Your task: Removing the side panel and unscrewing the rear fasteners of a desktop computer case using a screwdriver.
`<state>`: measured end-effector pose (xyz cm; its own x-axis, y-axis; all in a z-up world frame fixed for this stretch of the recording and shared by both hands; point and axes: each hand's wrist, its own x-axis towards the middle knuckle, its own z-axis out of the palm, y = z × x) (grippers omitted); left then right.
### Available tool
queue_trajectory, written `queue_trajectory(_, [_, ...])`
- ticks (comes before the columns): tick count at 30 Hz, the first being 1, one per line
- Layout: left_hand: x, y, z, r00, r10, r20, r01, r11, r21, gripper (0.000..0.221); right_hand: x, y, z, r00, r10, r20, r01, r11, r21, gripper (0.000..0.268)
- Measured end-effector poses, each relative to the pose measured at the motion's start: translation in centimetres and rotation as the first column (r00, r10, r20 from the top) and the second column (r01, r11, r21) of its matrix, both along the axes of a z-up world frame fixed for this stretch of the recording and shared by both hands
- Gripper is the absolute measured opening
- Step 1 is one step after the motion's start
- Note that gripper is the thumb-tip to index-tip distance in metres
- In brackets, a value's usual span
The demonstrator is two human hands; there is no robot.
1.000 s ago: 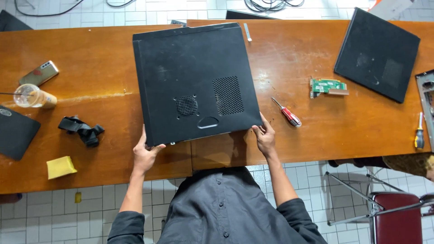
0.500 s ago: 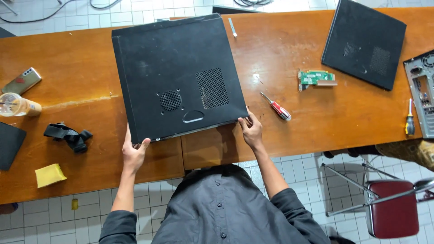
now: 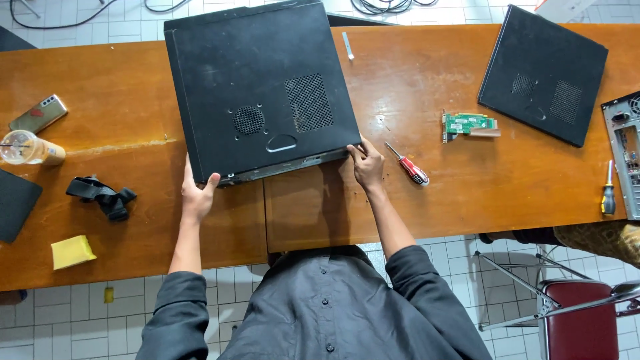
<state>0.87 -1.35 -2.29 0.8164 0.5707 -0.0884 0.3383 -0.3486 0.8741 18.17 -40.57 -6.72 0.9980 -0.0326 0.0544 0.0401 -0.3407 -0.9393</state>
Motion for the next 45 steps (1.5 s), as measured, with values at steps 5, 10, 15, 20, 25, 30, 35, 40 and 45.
queue_trajectory(5, [0.0, -1.1, -0.4, 0.997, 0.054, 0.059, -0.049, 0.995, -0.081, 0.080, 1.7, -3.6, 1.0, 0.982, 0.175, 0.067, -0.160, 0.969, -0.190, 0.032])
queue_trajectory(10, [0.0, -2.1, -3.3, 0.951, 0.127, 0.281, -0.074, 0.979, -0.192, 0.072, 4.1, -12.5, -4.8, 0.999, -0.035, -0.005, 0.033, 0.986, -0.163, 0.016])
queue_trajectory(15, [1.3, -2.8, -5.6, 0.862, 0.210, 0.462, -0.102, 0.964, -0.247, 0.065, 4.5, -18.3, -9.8, 0.995, -0.085, -0.051, 0.047, 0.860, -0.507, 0.013])
queue_trajectory(20, [1.5, -4.0, -5.5, 0.855, 0.304, 0.420, -0.204, 0.942, -0.267, 0.061, 2.6, -17.6, -10.2, 0.968, 0.158, -0.194, -0.241, 0.793, -0.559, 0.014])
queue_trajectory(25, [2.1, -4.1, -5.4, 0.830, 0.355, 0.430, -0.254, 0.927, -0.274, 0.061, 3.2, -17.5, -15.1, 0.929, 0.204, -0.308, -0.361, 0.675, -0.643, 0.023])
queue_trajectory(30, [2.2, -4.7, -5.3, 0.813, 0.376, 0.445, -0.276, 0.921, -0.274, 0.060, 3.0, -16.9, -14.2, 0.933, 0.277, -0.231, -0.360, 0.689, -0.629, 0.006])
queue_trajectory(35, [2.4, -4.8, -5.5, 0.796, 0.410, 0.446, -0.303, 0.907, -0.292, 0.060, 3.8, -17.0, -15.2, 0.929, 0.286, -0.233, -0.369, 0.692, -0.621, 0.007])
queue_trajectory(40, [2.8, -4.9, -5.3, 0.781, 0.429, 0.453, -0.318, 0.899, -0.301, 0.061, 4.5, -14.4, -12.4, 0.943, 0.276, -0.187, -0.332, 0.717, -0.613, 0.012])
queue_trajectory(45, [2.6, -5.0, -4.0, 0.808, 0.390, 0.442, -0.290, 0.916, -0.278, 0.053, 6.1, -11.7, -12.3, 0.907, 0.402, -0.127, -0.393, 0.699, -0.598, 0.011])
